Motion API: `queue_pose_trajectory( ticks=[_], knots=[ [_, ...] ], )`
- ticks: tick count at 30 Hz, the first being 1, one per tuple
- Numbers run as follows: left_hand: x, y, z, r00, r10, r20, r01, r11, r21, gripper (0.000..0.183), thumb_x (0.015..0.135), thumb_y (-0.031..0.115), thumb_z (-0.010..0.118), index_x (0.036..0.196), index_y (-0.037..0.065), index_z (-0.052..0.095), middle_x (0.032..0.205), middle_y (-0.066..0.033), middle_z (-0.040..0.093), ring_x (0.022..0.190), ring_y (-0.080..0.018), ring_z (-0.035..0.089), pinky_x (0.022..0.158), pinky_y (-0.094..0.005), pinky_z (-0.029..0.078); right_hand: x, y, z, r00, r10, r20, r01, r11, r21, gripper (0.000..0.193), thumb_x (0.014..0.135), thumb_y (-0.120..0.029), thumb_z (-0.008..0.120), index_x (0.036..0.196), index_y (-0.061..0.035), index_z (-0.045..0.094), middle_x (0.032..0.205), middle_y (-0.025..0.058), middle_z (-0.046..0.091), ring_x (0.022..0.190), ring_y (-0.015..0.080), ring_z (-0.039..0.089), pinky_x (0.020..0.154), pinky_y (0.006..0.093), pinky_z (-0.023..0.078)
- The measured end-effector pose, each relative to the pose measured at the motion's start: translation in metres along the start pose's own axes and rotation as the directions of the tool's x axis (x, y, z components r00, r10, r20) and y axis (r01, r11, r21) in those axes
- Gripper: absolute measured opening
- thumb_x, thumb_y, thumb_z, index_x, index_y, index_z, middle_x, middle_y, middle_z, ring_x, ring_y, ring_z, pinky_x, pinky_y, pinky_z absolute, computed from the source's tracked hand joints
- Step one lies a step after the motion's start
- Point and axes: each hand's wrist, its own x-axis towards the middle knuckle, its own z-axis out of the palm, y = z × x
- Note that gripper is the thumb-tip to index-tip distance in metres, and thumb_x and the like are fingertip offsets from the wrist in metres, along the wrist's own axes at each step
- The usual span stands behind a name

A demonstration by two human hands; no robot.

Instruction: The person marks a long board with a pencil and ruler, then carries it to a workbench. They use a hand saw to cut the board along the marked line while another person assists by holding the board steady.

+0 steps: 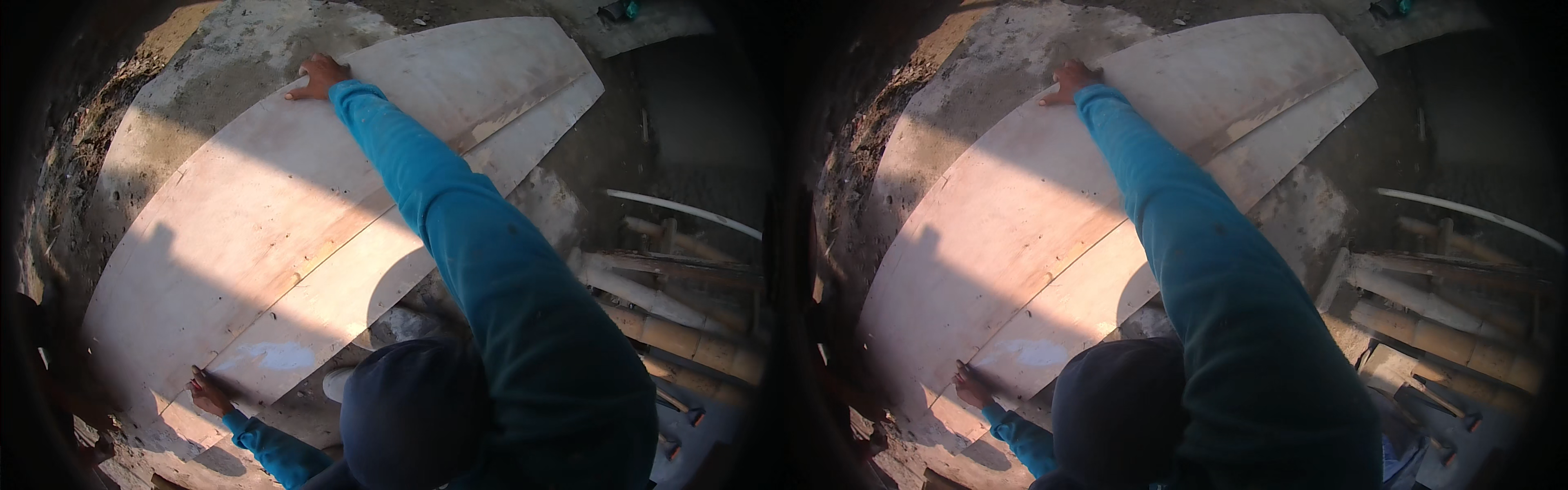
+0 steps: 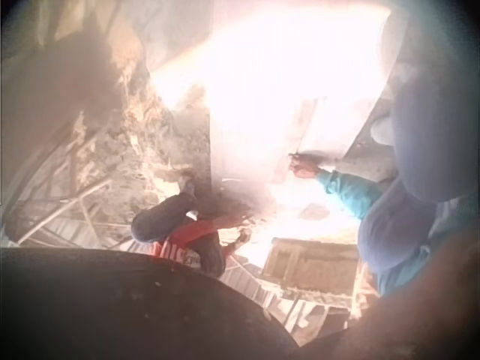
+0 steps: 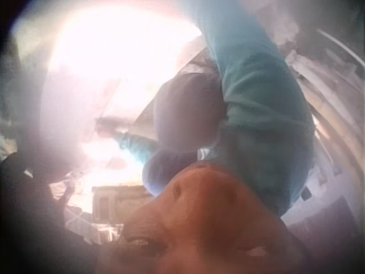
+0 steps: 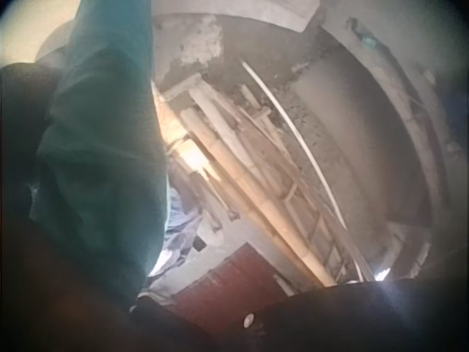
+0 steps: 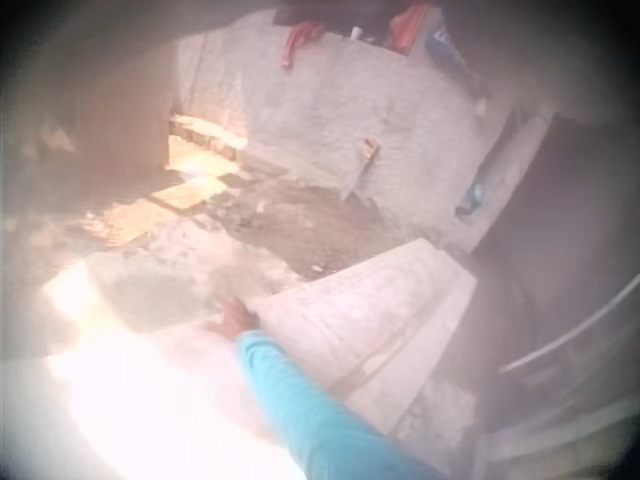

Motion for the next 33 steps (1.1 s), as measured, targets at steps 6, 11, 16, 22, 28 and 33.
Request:
queue_pose_trajectory(
  ticks=[6,11,16,22,28,33],
  knots=[
    [0.011,-0.002,-0.003,0.999,0.0,-0.034,-0.001,0.999,-0.046,0.06,0.094,0.047,0.064,0.088,-0.013,0.064,0.088,-0.0283,0.07,0.075,-0.0354,0.063,0.073,-0.0466,0.048,-0.145,0.03,-0.008,0.766,0.142,-0.627,0.032,0.966,0.257,0.045,0.09,-0.027,0.066,0.125,-0.0015,0.055,0.13,0.0186,0.052,0.121,0.0378,0.047,0.104,0.0475,0.041],
    [0.006,-0.005,0.011,0.996,0.041,-0.078,-0.041,0.999,0.008,0.069,0.092,0.055,0.061,0.092,-0.013,0.063,0.089,-0.0287,0.069,0.075,-0.0379,0.061,0.074,-0.0489,0.046,-0.279,0.173,-0.034,0.082,0.656,-0.75,-0.613,0.627,0.481,0.038,0.093,-0.024,0.058,0.121,0.0016,0.055,0.12,0.0237,0.058,0.115,0.0422,0.052,0.103,0.0506,0.041],
    [0.01,-0.023,0.005,0.997,0.062,-0.048,-0.061,0.998,0.015,0.071,0.092,0.057,0.06,0.099,-0.013,0.065,0.095,-0.0301,0.068,0.081,-0.0399,0.061,0.077,-0.049,0.046,-0.268,0.21,-0.032,0.238,0.872,-0.428,-0.772,0.437,0.461,0.046,0.093,-0.031,0.064,0.12,0.0067,0.059,0.114,0.0246,0.063,0.104,0.04,0.062,0.088,0.0474,0.054],
    [0.01,-0.014,0.007,1.0,0.006,-0.009,-0.006,0.998,-0.056,0.076,0.091,0.06,0.059,0.103,-0.015,0.064,0.103,-0.0318,0.067,0.088,-0.0416,0.062,0.081,-0.0491,0.047,-0.269,0.225,-0.046,0.186,0.979,-0.08,-0.316,0.136,0.939,0.048,0.089,-0.02,0.075,0.126,0.0055,0.059,0.109,0.0179,0.068,0.091,0.0279,0.069,0.064,0.0341,0.061],
    [0.009,-0.005,0.003,0.997,0.069,-0.023,-0.066,0.99,0.123,0.076,0.093,0.06,0.056,0.113,-0.013,0.065,0.11,-0.0335,0.066,0.098,-0.0451,0.063,0.088,-0.0495,0.046,-0.275,0.223,-0.044,0.246,0.969,-0.018,-0.052,0.032,0.998,0.053,0.091,-0.014,0.07,0.137,0.0032,0.053,0.115,0.0154,0.067,0.086,0.0229,0.068,0.069,0.0286,0.061],
    [0.007,-0.01,0.005,0.999,0.045,-0.031,-0.04,0.991,0.127,0.075,0.093,0.059,0.055,0.116,-0.012,0.065,0.114,-0.0337,0.064,0.103,-0.046,0.062,0.092,-0.0499,0.045,-0.28,0.216,-0.047,0.288,0.958,0.019,-0.185,0.037,0.982,0.059,0.091,-0.017,0.069,0.142,0.0023,0.049,0.122,0.0185,0.066,0.082,0.0243,0.072,0.07,0.0288,0.062]
  ],
)
